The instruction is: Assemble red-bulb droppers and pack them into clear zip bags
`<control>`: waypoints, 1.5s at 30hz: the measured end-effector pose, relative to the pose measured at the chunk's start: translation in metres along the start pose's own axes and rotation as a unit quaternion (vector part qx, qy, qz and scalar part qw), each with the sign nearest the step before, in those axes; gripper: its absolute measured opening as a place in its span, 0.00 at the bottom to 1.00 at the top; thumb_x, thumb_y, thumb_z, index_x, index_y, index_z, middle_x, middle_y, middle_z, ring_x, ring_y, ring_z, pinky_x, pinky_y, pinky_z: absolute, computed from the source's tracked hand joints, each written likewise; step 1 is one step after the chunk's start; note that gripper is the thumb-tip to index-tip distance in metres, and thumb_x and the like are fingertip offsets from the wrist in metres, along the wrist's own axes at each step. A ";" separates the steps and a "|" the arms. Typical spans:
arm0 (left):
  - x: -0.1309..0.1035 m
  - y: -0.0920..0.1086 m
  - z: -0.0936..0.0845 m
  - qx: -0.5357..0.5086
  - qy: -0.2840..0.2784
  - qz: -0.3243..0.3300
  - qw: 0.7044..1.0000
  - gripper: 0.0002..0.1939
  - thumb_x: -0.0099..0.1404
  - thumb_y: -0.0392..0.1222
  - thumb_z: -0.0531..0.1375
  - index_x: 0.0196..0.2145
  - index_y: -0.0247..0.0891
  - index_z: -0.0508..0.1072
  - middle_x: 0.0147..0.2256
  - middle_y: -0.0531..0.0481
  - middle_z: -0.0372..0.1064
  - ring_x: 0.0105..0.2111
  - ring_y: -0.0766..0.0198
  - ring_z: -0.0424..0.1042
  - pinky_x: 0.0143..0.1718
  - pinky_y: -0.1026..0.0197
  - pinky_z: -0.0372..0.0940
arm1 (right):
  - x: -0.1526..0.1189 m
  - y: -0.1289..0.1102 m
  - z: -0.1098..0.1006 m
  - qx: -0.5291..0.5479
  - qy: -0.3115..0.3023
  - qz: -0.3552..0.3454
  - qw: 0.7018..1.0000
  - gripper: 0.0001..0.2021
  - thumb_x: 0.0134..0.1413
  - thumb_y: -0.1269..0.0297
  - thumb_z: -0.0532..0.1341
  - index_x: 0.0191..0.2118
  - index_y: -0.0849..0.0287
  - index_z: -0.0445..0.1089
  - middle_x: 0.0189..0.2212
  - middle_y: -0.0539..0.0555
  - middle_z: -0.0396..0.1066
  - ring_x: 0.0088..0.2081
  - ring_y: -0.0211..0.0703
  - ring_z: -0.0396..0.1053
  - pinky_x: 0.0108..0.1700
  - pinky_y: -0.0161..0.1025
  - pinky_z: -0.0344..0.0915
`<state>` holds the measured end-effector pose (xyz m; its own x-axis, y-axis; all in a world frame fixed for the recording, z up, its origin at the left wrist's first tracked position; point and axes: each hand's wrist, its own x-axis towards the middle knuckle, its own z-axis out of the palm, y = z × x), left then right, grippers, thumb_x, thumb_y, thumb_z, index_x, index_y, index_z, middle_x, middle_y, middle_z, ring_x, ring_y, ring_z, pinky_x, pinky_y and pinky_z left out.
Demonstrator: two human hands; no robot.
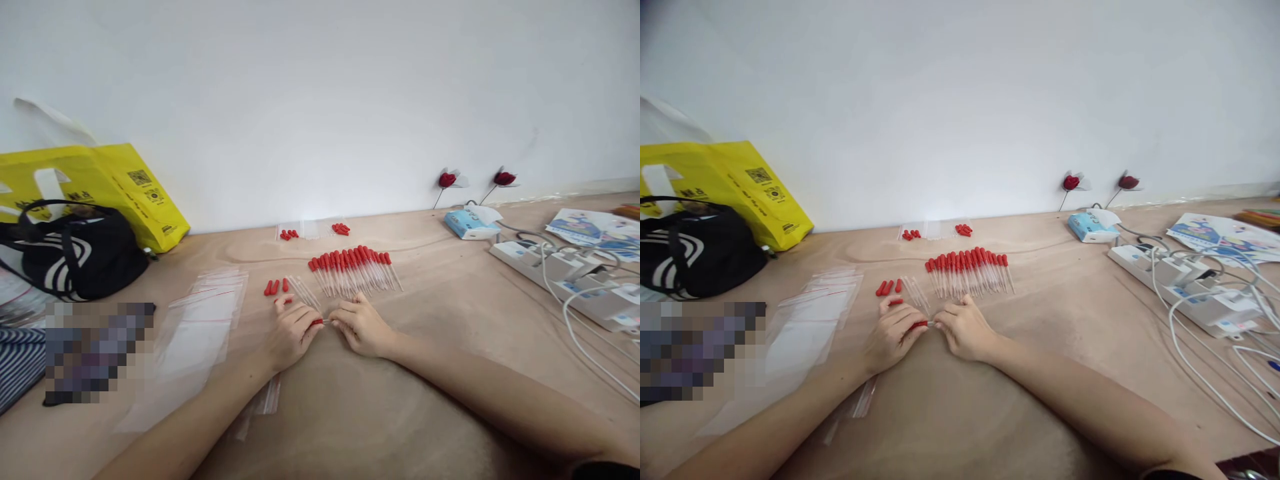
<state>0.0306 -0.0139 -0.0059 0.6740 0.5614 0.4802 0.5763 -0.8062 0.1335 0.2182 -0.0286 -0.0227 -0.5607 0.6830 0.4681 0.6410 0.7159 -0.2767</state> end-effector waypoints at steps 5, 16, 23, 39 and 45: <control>0.005 -0.011 -0.008 0.039 -0.012 0.024 0.999 0.09 0.64 0.38 0.49 0.33 0.40 0.68 0.30 0.52 0.72 0.33 0.63 0.68 0.51 0.49 0.42 | 0.010 -0.004 -0.011 -0.020 -0.042 0.046 0.998 0.08 0.53 0.66 0.53 0.30 0.59 0.69 0.27 0.52 0.71 0.33 0.39 0.63 0.36 0.38 0.46; 0.009 -0.062 -0.048 0.054 -0.181 -0.101 0.977 0.09 0.55 0.44 0.59 0.34 0.38 0.68 0.35 0.49 0.67 0.36 0.59 0.67 0.35 0.60 0.59 | 0.094 0.013 0.013 -0.041 0.019 0.294 0.955 0.11 0.50 0.66 0.53 0.39 0.60 0.65 0.29 0.54 0.72 0.34 0.42 0.68 0.35 0.36 0.53; 0.003 -0.066 -0.036 0.078 -0.172 -0.108 0.976 0.06 0.60 0.38 0.54 0.34 0.38 0.70 0.34 0.48 0.66 0.35 0.61 0.67 0.35 0.60 0.61 | 0.108 0.015 0.035 -0.132 -0.035 0.266 0.954 0.09 0.50 0.66 0.51 0.34 0.59 0.67 0.30 0.56 0.72 0.34 0.45 0.68 0.38 0.41 0.49; 0.011 -0.050 -0.047 0.183 -0.153 -0.162 0.958 0.06 0.60 0.39 0.50 0.31 0.39 0.66 0.30 0.51 0.72 0.31 0.57 0.70 0.35 0.56 0.56 | 0.108 -0.009 0.023 -0.091 -0.124 0.349 0.925 0.12 0.47 0.61 0.54 0.34 0.62 0.70 0.34 0.61 0.72 0.35 0.46 0.67 0.43 0.45 0.48; 0.012 -0.031 -0.032 0.093 -0.092 -0.157 0.979 0.08 0.61 0.38 0.52 0.36 0.38 0.69 0.37 0.48 0.72 0.37 0.57 0.69 0.39 0.55 0.56 | 0.081 -0.001 0.002 -0.111 -0.024 0.311 0.944 0.15 0.53 0.58 0.51 0.28 0.61 0.70 0.30 0.58 0.71 0.36 0.46 0.66 0.41 0.43 0.48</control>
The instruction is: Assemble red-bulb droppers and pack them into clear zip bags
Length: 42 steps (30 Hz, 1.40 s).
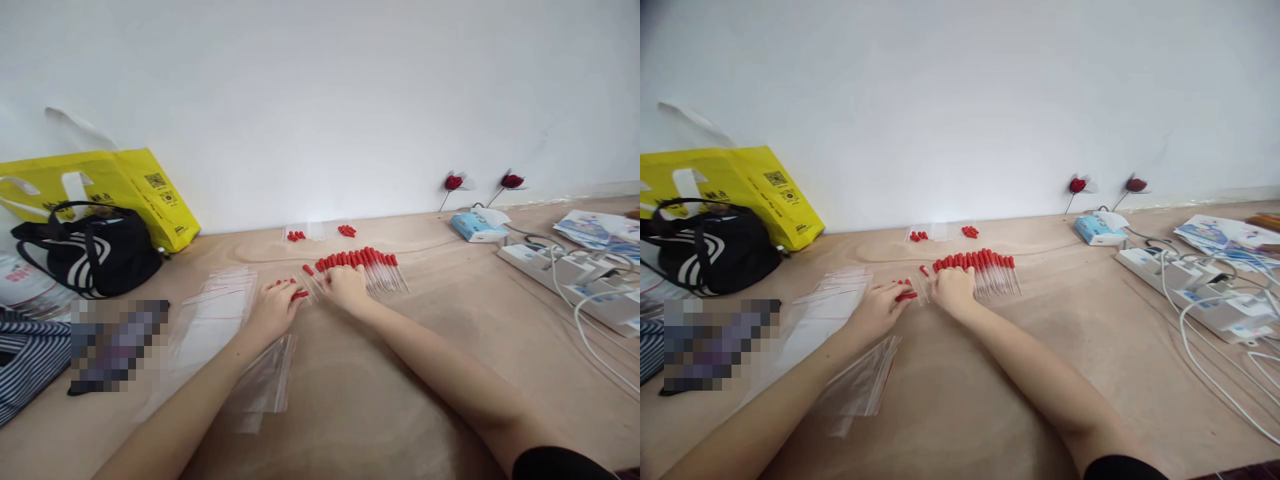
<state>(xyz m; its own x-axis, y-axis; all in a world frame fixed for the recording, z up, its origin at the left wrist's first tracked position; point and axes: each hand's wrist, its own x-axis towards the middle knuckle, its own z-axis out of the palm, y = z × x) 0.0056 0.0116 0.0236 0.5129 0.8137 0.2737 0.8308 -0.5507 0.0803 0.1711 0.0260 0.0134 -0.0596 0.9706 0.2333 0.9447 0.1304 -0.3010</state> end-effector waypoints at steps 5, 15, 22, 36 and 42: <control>-0.012 0.026 0.017 -0.068 0.068 0.052 0.994 0.08 0.61 0.37 0.52 0.35 0.40 0.70 0.34 0.51 0.72 0.35 0.61 0.69 0.46 0.52 0.52 | -0.041 0.057 -0.009 0.108 0.043 -0.169 0.979 0.11 0.56 0.62 0.51 0.34 0.59 0.70 0.29 0.53 0.70 0.32 0.37 0.65 0.37 0.36 0.50; -0.020 0.037 0.027 -0.104 0.112 0.083 0.985 0.07 0.61 0.39 0.53 0.33 0.40 0.70 0.31 0.54 0.73 0.32 0.64 0.70 0.54 0.47 0.45 | -0.069 0.070 0.002 0.097 0.062 -0.283 0.952 0.11 0.56 0.66 0.50 0.40 0.58 0.68 0.31 0.53 0.72 0.31 0.36 0.65 0.40 0.39 0.48; -0.020 0.038 0.025 -0.116 0.127 0.083 0.981 0.07 0.62 0.39 0.52 0.33 0.40 0.70 0.30 0.54 0.73 0.31 0.64 0.70 0.56 0.46 0.40 | -0.072 0.066 0.004 0.096 0.076 -0.296 0.947 0.11 0.56 0.66 0.50 0.38 0.59 0.68 0.27 0.52 0.71 0.29 0.37 0.64 0.39 0.39 0.47; -0.019 0.032 0.029 -0.156 0.106 0.097 0.977 0.09 0.63 0.40 0.50 0.32 0.40 0.69 0.30 0.53 0.73 0.31 0.65 0.70 0.53 0.49 0.45 | -0.072 0.056 0.001 0.073 0.070 -0.346 0.933 0.11 0.54 0.71 0.49 0.36 0.62 0.68 0.23 0.51 0.65 0.25 0.35 0.58 0.36 0.38 0.46; -0.021 0.036 0.026 -0.130 0.093 0.135 0.978 0.10 0.64 0.39 0.49 0.30 0.39 0.69 0.28 0.53 0.72 0.30 0.66 0.70 0.54 0.48 0.42 | -0.069 0.057 -0.004 0.047 0.076 -0.350 0.932 0.13 0.55 0.70 0.47 0.33 0.61 0.69 0.23 0.51 0.65 0.24 0.34 0.56 0.35 0.39 0.44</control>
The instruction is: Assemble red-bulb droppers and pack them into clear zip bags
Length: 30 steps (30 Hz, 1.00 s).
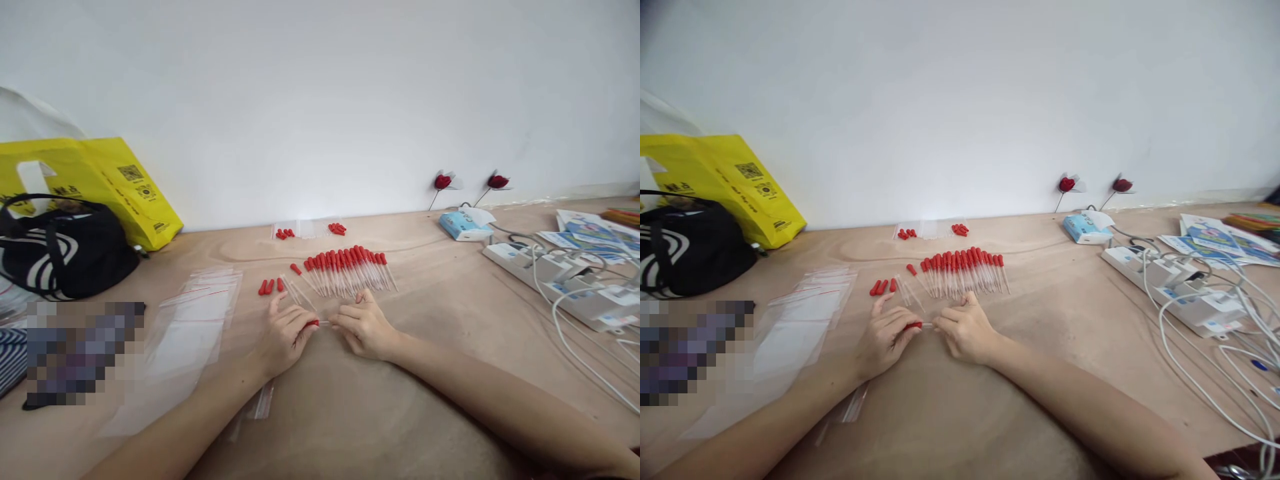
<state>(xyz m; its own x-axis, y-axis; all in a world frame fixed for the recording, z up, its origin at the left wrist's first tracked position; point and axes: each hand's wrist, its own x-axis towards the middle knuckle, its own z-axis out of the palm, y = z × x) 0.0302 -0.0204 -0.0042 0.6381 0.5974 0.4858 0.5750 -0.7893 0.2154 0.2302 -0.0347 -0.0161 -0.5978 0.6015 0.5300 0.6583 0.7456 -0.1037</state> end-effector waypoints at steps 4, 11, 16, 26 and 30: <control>0.000 0.002 0.001 0.011 0.001 0.019 1.000 0.09 0.63 0.38 0.50 0.29 0.38 0.68 0.27 0.53 0.72 0.29 0.66 0.69 0.54 0.47 0.40 | 0.001 -0.004 0.004 -0.004 0.005 0.007 1.000 0.13 0.55 0.69 0.47 0.31 0.61 0.68 0.23 0.51 0.65 0.25 0.35 0.56 0.35 0.39 0.43; 0.003 0.003 -0.003 0.031 -0.029 0.017 0.999 0.11 0.63 0.39 0.49 0.30 0.39 0.69 0.27 0.53 0.72 0.30 0.65 0.69 0.54 0.44 0.39 | 0.004 -0.003 0.008 -0.008 -0.013 0.000 1.000 0.12 0.56 0.68 0.47 0.31 0.61 0.68 0.23 0.51 0.66 0.23 0.35 0.56 0.35 0.39 0.43; 0.010 -0.002 -0.011 0.061 -0.054 0.016 0.997 0.11 0.64 0.40 0.49 0.30 0.41 0.70 0.29 0.54 0.73 0.33 0.63 0.69 0.55 0.43 0.35 | 0.007 -0.002 -0.002 -0.013 -0.047 0.024 0.999 0.10 0.54 0.65 0.51 0.34 0.58 0.69 0.27 0.53 0.69 0.32 0.39 0.61 0.35 0.39 0.43; 0.016 -0.067 -0.034 0.118 -0.033 -0.226 0.966 0.12 0.59 0.44 0.53 0.39 0.38 0.67 0.40 0.46 0.67 0.42 0.54 0.64 0.42 0.52 0.58 | 0.050 0.011 0.013 0.084 -0.041 0.287 0.953 0.09 0.48 0.68 0.54 0.38 0.59 0.63 0.28 0.49 0.71 0.34 0.38 0.66 0.38 0.36 0.49; 0.011 -0.085 -0.035 0.099 -0.062 -0.241 0.963 0.14 0.55 0.44 0.56 0.40 0.37 0.66 0.40 0.45 0.65 0.42 0.55 0.64 0.43 0.54 0.59 | 0.076 0.017 0.032 0.028 -0.028 0.331 0.943 0.06 0.47 0.68 0.53 0.34 0.58 0.64 0.29 0.50 0.71 0.36 0.41 0.66 0.38 0.38 0.47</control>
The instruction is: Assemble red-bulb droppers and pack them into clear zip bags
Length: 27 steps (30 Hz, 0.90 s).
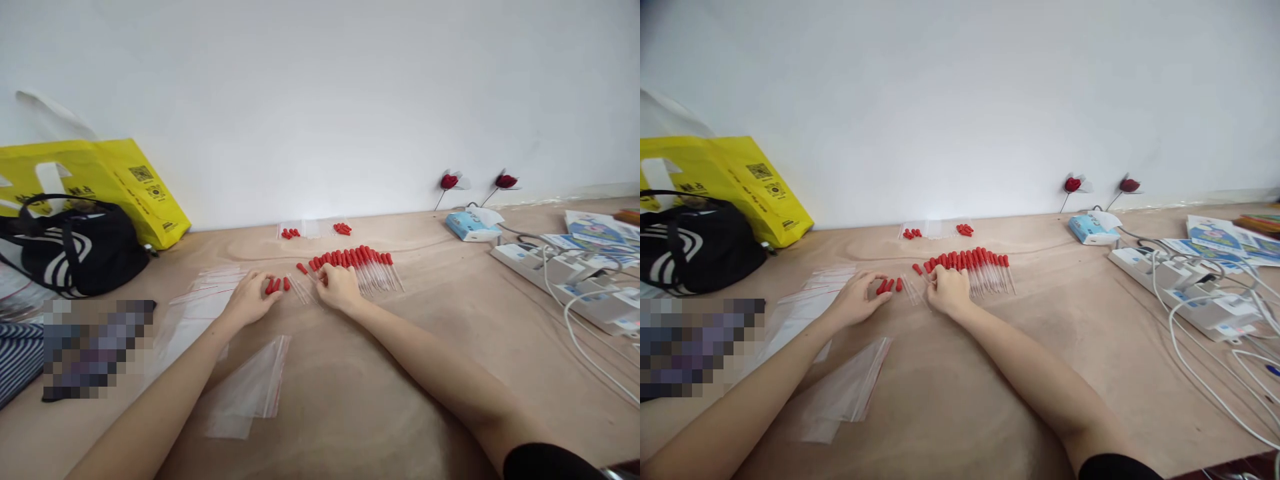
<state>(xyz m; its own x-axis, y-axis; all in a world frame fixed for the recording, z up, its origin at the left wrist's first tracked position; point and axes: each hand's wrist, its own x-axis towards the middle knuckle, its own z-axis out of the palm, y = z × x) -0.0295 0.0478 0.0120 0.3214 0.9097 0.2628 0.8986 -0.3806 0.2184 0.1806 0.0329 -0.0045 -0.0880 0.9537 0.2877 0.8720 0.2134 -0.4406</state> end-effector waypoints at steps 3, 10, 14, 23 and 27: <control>0.000 -0.005 0.003 -0.021 -0.009 0.000 1.000 0.16 0.54 0.46 0.57 0.39 0.35 0.67 0.38 0.44 0.66 0.40 0.56 0.65 0.42 0.55 0.60 | 0.010 -0.006 0.009 -0.030 0.006 0.009 0.999 0.06 0.47 0.67 0.53 0.32 0.57 0.66 0.30 0.50 0.71 0.36 0.41 0.66 0.38 0.39 0.45; 0.003 -0.013 0.010 -0.085 -0.023 -0.036 0.995 0.12 0.53 0.43 0.58 0.36 0.35 0.70 0.34 0.46 0.69 0.33 0.59 0.69 0.35 0.59 0.64 | 0.005 -0.013 0.009 -0.055 0.000 -0.010 0.998 0.09 0.50 0.63 0.52 0.30 0.58 0.68 0.32 0.53 0.71 0.38 0.42 0.64 0.38 0.41 0.44; 0.005 -0.015 0.013 -0.103 -0.027 -0.037 0.994 0.10 0.52 0.41 0.58 0.34 0.36 0.71 0.33 0.47 0.71 0.32 0.59 0.70 0.33 0.60 0.65 | -0.006 -0.018 0.002 -0.088 -0.034 -0.045 0.995 0.12 0.49 0.58 0.53 0.29 0.59 0.68 0.32 0.56 0.71 0.38 0.45 0.64 0.40 0.44 0.44; -0.001 0.007 0.016 -0.148 -0.020 0.018 0.989 0.06 0.55 0.37 0.54 0.31 0.37 0.70 0.33 0.49 0.71 0.33 0.62 0.70 0.35 0.61 0.65 | -0.017 -0.029 -0.005 -0.181 -0.114 -0.026 0.976 0.12 0.49 0.67 0.51 0.30 0.65 0.70 0.32 0.64 0.71 0.34 0.48 0.66 0.40 0.46 0.46; -0.002 0.013 0.019 -0.157 -0.006 0.058 0.986 0.07 0.57 0.36 0.52 0.30 0.38 0.69 0.34 0.50 0.70 0.35 0.62 0.69 0.38 0.60 0.63 | -0.031 -0.021 -0.013 -0.190 -0.107 -0.019 0.976 0.11 0.49 0.69 0.50 0.33 0.67 0.68 0.33 0.65 0.70 0.36 0.51 0.65 0.39 0.46 0.47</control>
<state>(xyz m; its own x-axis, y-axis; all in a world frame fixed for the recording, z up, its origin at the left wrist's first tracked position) -0.0125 0.0438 -0.0040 0.4207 0.8586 0.2929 0.7198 -0.5125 0.4683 0.1718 -0.0039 0.0069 -0.1874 0.9776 0.0956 0.9780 0.1948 -0.0750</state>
